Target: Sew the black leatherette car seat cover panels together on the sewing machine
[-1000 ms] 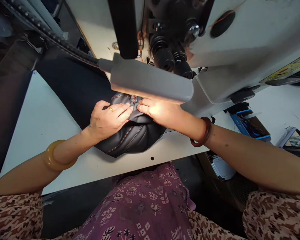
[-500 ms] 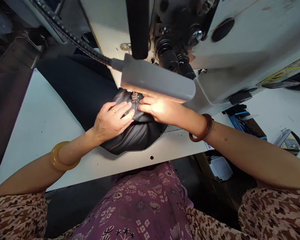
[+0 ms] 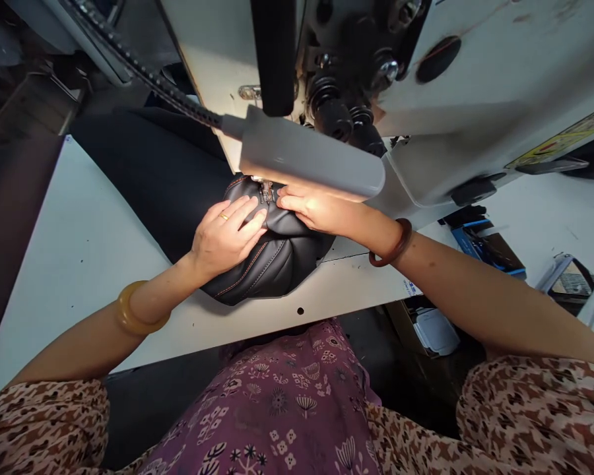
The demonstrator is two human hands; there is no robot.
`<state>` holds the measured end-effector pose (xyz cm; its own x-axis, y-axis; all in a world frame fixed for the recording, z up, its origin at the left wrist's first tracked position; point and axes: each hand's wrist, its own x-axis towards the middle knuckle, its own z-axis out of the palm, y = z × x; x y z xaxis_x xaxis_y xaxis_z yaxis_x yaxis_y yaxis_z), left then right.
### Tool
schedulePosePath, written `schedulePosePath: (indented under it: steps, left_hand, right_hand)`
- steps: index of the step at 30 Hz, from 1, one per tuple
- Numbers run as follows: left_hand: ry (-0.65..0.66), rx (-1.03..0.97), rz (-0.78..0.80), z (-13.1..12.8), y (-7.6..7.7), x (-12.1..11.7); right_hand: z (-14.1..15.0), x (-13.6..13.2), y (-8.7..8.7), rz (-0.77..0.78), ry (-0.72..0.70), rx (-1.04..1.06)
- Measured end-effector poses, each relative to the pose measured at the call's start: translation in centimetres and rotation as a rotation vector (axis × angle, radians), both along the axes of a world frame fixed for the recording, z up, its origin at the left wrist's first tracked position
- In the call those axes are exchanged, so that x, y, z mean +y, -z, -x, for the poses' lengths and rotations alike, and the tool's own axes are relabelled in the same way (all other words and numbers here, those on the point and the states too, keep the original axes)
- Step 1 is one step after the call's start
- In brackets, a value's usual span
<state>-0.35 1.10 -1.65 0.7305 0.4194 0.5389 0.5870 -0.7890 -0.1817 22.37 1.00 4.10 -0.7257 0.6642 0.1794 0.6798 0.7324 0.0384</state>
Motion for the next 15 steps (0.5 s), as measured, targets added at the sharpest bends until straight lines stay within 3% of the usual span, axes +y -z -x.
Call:
schedulePosePath:
  steps: [3,6,8,11,13,15]
  left_hand:
    - [0.009,-0.011,0.018,0.1,0.3,-0.1]
    - [0.033,-0.032,0.061,0.1,0.3,-0.2]
    - [0.030,-0.038,0.113,0.0,0.2,-0.2]
    - [0.023,-0.050,0.181,-0.3,-0.1,-0.3]
    - [0.056,-0.083,0.170,-0.4,-0.1,-0.5]
    - [0.091,-0.138,0.157,-0.4,-0.2,-0.8]
  right_hand:
    - [-0.6,-1.9,1.3,-0.189,-0.026,0.112]
    - [-1.2,-6.0,4.9,-0.262,0.125,0.486]
    - [-1.3,-8.7,8.1,0.027,0.436,0.783]
    - [-0.8,-10.4,12.1,0.676,0.874,1.263]
    - [-0.2,-9.8,13.8,0.980,0.988,1.590]
    - [0.3,-8.1,14.7,1.137,0.972,1.760]
